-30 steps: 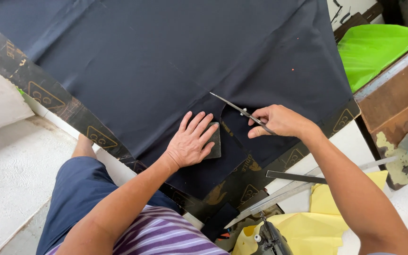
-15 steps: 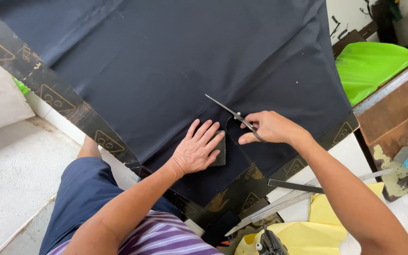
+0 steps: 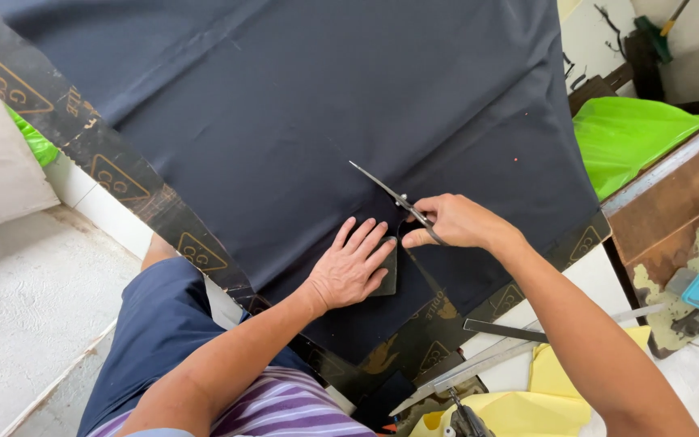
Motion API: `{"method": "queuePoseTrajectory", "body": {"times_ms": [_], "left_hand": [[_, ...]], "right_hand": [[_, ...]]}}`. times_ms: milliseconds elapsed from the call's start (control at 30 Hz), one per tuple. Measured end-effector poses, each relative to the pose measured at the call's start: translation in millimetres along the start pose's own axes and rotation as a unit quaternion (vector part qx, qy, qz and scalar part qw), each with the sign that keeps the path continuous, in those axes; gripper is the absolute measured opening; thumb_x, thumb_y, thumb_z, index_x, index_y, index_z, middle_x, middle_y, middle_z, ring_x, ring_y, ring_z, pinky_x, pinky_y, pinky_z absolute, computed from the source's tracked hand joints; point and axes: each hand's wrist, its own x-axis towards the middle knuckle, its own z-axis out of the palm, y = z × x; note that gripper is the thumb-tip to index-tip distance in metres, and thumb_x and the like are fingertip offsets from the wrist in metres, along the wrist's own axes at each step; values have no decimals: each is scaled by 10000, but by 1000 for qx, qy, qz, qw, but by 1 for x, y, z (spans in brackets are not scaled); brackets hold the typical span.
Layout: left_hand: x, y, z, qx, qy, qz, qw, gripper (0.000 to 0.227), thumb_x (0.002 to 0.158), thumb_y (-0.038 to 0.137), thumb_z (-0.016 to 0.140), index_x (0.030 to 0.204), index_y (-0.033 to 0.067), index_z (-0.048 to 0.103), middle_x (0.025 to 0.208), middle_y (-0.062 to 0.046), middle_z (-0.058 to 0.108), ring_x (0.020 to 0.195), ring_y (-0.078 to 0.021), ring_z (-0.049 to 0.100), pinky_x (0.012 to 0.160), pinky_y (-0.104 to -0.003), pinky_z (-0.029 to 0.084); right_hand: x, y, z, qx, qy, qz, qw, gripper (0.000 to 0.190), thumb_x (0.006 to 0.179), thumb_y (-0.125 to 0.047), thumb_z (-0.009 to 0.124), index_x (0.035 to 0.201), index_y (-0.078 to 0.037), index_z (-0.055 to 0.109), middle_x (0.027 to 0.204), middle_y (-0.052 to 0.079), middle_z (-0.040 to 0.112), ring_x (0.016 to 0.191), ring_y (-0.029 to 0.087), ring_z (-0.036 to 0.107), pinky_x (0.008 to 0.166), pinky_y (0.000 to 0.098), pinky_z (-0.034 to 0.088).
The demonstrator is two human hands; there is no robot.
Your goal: The person uses shears to cut a large piece of dark fabric laid out on a table, following a marked line. They then use a red chalk-like tool to mark the fabric and fold a section of it.
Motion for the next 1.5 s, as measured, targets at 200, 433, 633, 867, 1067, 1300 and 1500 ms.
{"method": "queuePoseTrajectory", "body": {"times_ms": [200,433,633,867,1067,1300,1500], "left_hand": [[8,-1,-19,-58,7,-27,998,559,945,408,577,1422,123,519,1476,-150,467,1403,-347,436,1193,-609,260],[38,-127,-112,103,6,-128,986,847,911,598,687,1504,28,486,1641,-267,290,1524,-479,217,1185,-670,100],[34,-148,-120,125,-166,-206,956,1037,906,817,461,1611,65,347,1733,-202,92,1591,-411,-21,1242,-634,-91],[31,-157,-113,113,-150,-197,962,1069,889,840,434,1617,68,305,1733,-180,72,1586,-412,-20,1245,-658,-57],[27,-158,-112,121,-163,-198,959,1092,895,856,397,1620,50,270,1733,-174,61,1587,-401,-29,1248,-654,-60],[27,-160,-113,116,-151,-193,963,1094,883,840,430,1610,38,269,1729,-181,60,1583,-415,-3,1250,-666,-22],[28,-162,-115,116,-159,-195,961,1105,878,861,391,1608,42,261,1726,-177,58,1584,-400,-15,1256,-656,-27]], "right_hand": [[9,23,16,38,21,1,999,394,674,-444,923,847,-128,763,458,21,578,532,163,682,656,281,522],[16,-2,4,30,-1,18,999,443,666,-484,910,914,-141,779,511,9,577,608,177,710,706,298,527],[29,-11,3,10,-6,18,1000,493,629,-543,918,792,-135,694,539,7,521,661,218,679,718,336,517],[33,-29,3,26,2,50,998,419,681,-453,921,847,-119,731,510,5,543,613,184,683,680,302,534],[55,-46,2,26,-19,31,999,494,668,-545,901,788,-127,665,549,14,590,666,204,678,700,328,527],[51,-53,10,71,21,34,997,405,669,-419,933,851,-122,727,501,19,635,555,146,681,647,255,521],[77,-82,-4,9,14,17,1000,541,654,-564,886,1024,-192,751,648,-3,601,747,191,700,757,349,536]]}}
